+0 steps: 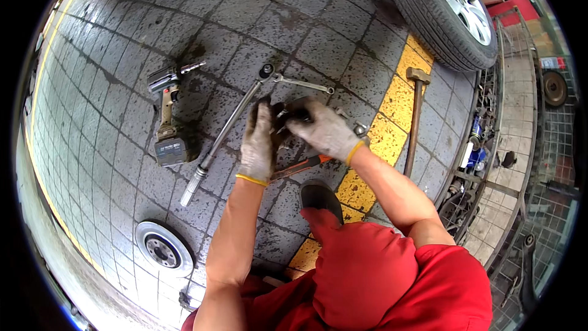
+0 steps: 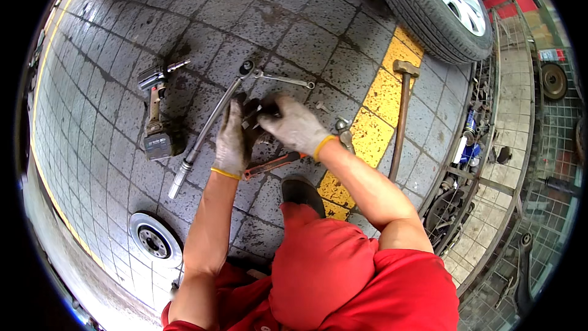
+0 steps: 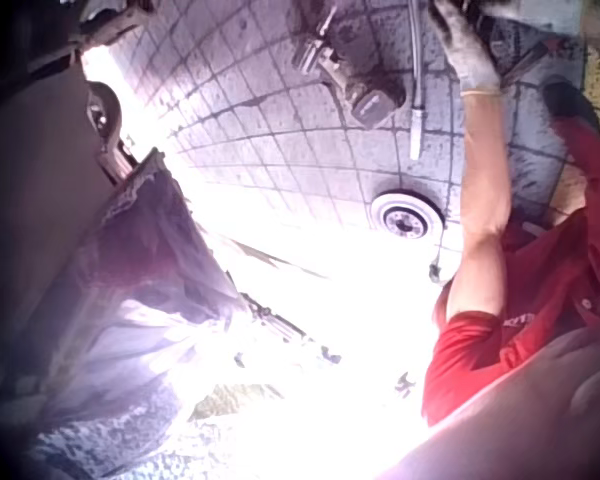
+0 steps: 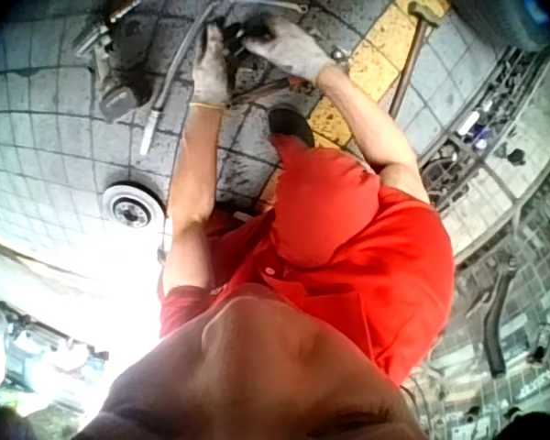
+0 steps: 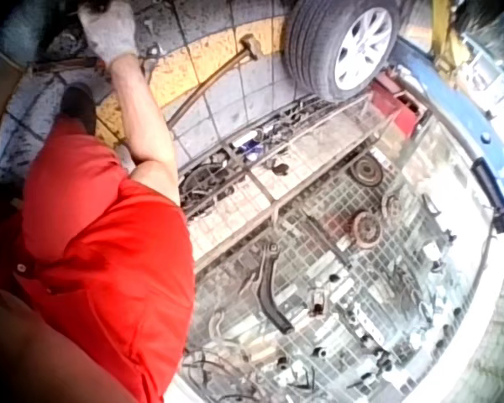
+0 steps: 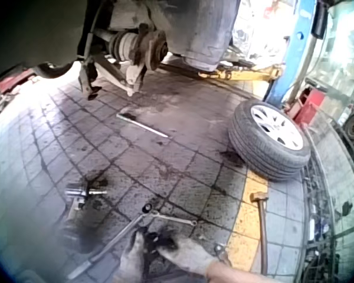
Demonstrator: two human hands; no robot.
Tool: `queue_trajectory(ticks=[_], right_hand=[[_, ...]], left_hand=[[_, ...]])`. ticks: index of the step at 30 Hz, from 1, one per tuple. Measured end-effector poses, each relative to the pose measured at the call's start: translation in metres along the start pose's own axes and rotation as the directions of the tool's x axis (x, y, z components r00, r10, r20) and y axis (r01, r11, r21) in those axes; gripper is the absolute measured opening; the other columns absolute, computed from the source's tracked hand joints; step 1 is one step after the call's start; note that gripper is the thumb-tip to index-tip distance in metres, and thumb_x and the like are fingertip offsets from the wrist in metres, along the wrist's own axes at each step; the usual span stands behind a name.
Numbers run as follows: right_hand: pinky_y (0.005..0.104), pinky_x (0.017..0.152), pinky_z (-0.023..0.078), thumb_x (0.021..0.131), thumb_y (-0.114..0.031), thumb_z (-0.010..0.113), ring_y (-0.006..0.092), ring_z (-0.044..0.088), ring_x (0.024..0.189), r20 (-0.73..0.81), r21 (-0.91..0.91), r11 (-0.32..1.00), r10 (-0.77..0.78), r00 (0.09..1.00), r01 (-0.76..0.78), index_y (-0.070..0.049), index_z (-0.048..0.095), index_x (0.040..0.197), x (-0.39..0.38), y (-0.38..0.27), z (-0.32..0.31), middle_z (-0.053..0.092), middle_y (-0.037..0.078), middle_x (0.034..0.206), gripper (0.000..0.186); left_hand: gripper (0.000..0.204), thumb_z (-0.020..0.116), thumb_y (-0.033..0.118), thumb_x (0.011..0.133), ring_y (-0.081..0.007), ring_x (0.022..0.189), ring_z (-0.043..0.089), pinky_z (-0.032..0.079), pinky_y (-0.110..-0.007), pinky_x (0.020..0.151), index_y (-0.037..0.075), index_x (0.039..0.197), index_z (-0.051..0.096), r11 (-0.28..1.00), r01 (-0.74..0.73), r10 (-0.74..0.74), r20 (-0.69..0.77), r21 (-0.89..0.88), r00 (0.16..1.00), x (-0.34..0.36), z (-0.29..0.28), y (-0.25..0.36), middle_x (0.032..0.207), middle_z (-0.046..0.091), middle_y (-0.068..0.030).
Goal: The person removes a car wheel using an impact wrench, then uses a hammer to detach the old brake disc. They inspect the disc and install a new one, securing it with a wrench. Finally, they reattach the wheel and tighten the lug nuts.
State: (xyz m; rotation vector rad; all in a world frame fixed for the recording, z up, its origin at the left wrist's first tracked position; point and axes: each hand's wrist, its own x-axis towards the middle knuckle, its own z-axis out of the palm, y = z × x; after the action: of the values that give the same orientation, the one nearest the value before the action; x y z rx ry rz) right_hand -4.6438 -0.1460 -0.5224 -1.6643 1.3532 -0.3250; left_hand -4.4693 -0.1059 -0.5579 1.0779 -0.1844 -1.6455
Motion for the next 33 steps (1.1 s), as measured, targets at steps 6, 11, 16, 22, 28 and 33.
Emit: queue_trajectory(ticks=[6, 11, 16, 22, 28, 33], right_hand=[[0.0481, 0.115, 0.047, 0.100, -0.045, 0.064, 0.0437, 0.059, 0.133, -0.028, 0.048, 0.996, 0.071, 0.997, -0.070, -0.010, 0.062, 0.141, -0.016, -0.044, 0.015, 0.061, 0.023, 0.144, 0.054], [0.0441, 0.107, 0.055, 0.100, -0.034, 0.068, 0.0349, 0.068, 0.122, -0.160, -0.032, 0.983, -0.185, 0.970, 0.182, -0.010, 0.065, 0.139, 0.000, -0.027, 0.005, 0.067, 0.018, 0.134, 0.045], [0.0498, 0.106, 0.055, 0.096, -0.033, 0.070, 0.0417, 0.065, 0.124, -0.272, -0.682, 0.724, -0.120, 0.955, -0.103, -0.004, 0.061, 0.138, 0.050, 0.051, -0.018, 0.068, 0.022, 0.133, 0.052], [0.0461, 0.098, 0.057, 0.092, -0.026, 0.071, 0.0371, 0.070, 0.112, -0.220, -0.623, 0.774, -0.036, 0.975, -0.112, -0.002, 0.066, 0.126, 0.045, 0.098, -0.030, 0.071, 0.021, 0.123, 0.042], [0.0373, 0.095, 0.057, 0.093, -0.031, 0.075, 0.0250, 0.072, 0.102, 0.246, 0.438, 0.804, 0.324, 0.914, -0.403, 0.004, 0.067, 0.130, -0.006, 0.016, -0.032, 0.077, 0.015, 0.105, 0.052], [0.0333, 0.098, 0.053, 0.096, -0.028, 0.072, 0.0194, 0.070, 0.105, 0.282, 0.303, 0.948, 0.006, 0.960, -0.095, 0.001, 0.072, 0.123, -0.016, -0.015, 0.005, 0.076, 0.013, 0.112, 0.040]], left_hand=[[0.062, 0.050, 0.056, 0.111, -0.0300, 0.129, 0.065, 0.053, -0.045, 0.113, 0.005, 0.144, 0.059, 0.899, 0.244, -0.155, 0.258, -0.364, 0.954, 0.002, -0.020, -0.028, 0.142, 0.066, -0.0142], [0.050, 0.059, 0.058, 0.107, -0.0181, 0.091, 0.068, 0.059, -0.033, 0.075, 0.015, 0.131, 0.069, 0.937, 0.235, -0.232, 0.042, -0.260, 0.972, -0.010, -0.025, -0.018, 0.108, 0.072, -0.0027], [0.032, 0.066, 0.036, 0.108, -0.0120, 0.070, 0.065, 0.058, -0.025, 0.061, 0.009, 0.124, 0.072, 0.981, 0.190, -0.194, -0.094, -0.051, 0.977, -0.009, -0.043, -0.004, 0.093, 0.070, -0.0020], [0.033, 0.066, 0.024, 0.107, -0.0148, 0.073, 0.068, 0.059, -0.028, 0.063, 0.004, 0.133, 0.068, 0.984, 0.172, -0.174, -0.050, -0.042, 0.984, -0.009, -0.045, -0.001, 0.099, 0.070, -0.0047], [0.035, 0.066, 0.030, 0.109, -0.0172, 0.077, 0.072, 0.061, -0.031, 0.066, 0.007, 0.134, 0.069, 0.983, 0.175, -0.178, -0.046, -0.058, 0.983, -0.006, -0.042, -0.013, 0.097, 0.073, -0.0041], [0.047, 0.059, 0.032, 0.111, -0.0260, 0.103, 0.075, 0.064, -0.040, 0.089, 0.006, 0.150, 0.056, 0.917, 0.189, -0.147, 0.143, -0.352, 0.979, -0.009, -0.040, -0.011, 0.120, 0.075, -0.0122]])
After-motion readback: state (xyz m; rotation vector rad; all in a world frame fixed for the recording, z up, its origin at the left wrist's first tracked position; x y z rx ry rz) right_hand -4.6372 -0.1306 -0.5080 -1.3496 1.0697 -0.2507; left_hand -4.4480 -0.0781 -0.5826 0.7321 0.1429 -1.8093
